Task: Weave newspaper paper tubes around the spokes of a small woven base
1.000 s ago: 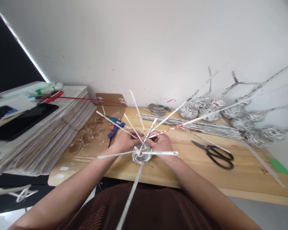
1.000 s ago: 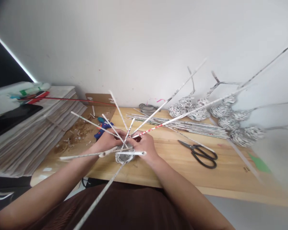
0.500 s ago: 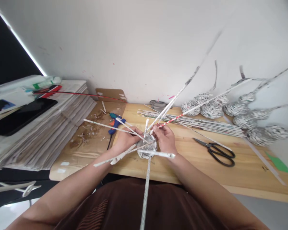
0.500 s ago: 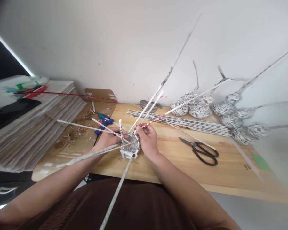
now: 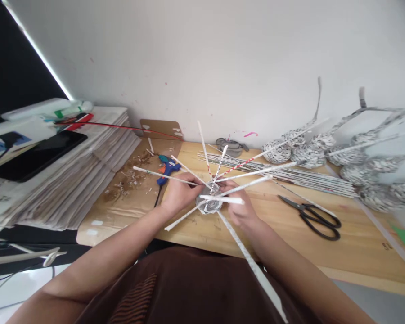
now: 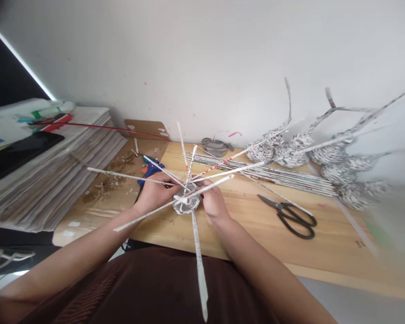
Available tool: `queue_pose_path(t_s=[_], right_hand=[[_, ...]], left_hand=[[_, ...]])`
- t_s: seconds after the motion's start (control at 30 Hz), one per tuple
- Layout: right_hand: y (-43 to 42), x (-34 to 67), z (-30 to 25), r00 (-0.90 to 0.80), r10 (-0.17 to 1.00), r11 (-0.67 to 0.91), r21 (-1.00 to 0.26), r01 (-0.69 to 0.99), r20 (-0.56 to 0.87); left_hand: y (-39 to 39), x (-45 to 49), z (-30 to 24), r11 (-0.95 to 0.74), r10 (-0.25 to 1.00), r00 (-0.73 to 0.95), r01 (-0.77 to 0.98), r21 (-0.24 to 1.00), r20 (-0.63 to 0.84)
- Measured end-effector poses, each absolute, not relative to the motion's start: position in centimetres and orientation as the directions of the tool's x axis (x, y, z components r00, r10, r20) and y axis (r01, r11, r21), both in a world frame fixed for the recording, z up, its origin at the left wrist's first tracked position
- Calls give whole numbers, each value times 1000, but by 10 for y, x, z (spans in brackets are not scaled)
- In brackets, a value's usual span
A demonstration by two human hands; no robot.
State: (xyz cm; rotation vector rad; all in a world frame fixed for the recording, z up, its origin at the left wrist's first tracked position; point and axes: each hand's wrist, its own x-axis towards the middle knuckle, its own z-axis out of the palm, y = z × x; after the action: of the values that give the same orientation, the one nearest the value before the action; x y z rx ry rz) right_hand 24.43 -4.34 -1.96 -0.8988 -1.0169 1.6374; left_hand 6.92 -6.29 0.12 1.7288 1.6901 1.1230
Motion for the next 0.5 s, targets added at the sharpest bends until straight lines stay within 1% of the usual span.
queue_pose_path(t_s=[0.1,0.17,0.4,0.5], right_hand=[[-49,240,-22,-336,939,-215,-893,-395,-77],[-50,237,-25,-336,939,-209,-896,-393,-72],[-50,233,-37,-343,939,-135,-940,-313,-21],[-50,232,-40,-320,947,-64,-960,-272,28]], left_hand=[[-62,68,3,-157,966,-70,601,784,248],[-61,69,5,-178,965,-44,613,770,259],[-64,76,8,-245,942,-10,661,710,335],[-64,76,7,-243,945,0,665,706,326]])
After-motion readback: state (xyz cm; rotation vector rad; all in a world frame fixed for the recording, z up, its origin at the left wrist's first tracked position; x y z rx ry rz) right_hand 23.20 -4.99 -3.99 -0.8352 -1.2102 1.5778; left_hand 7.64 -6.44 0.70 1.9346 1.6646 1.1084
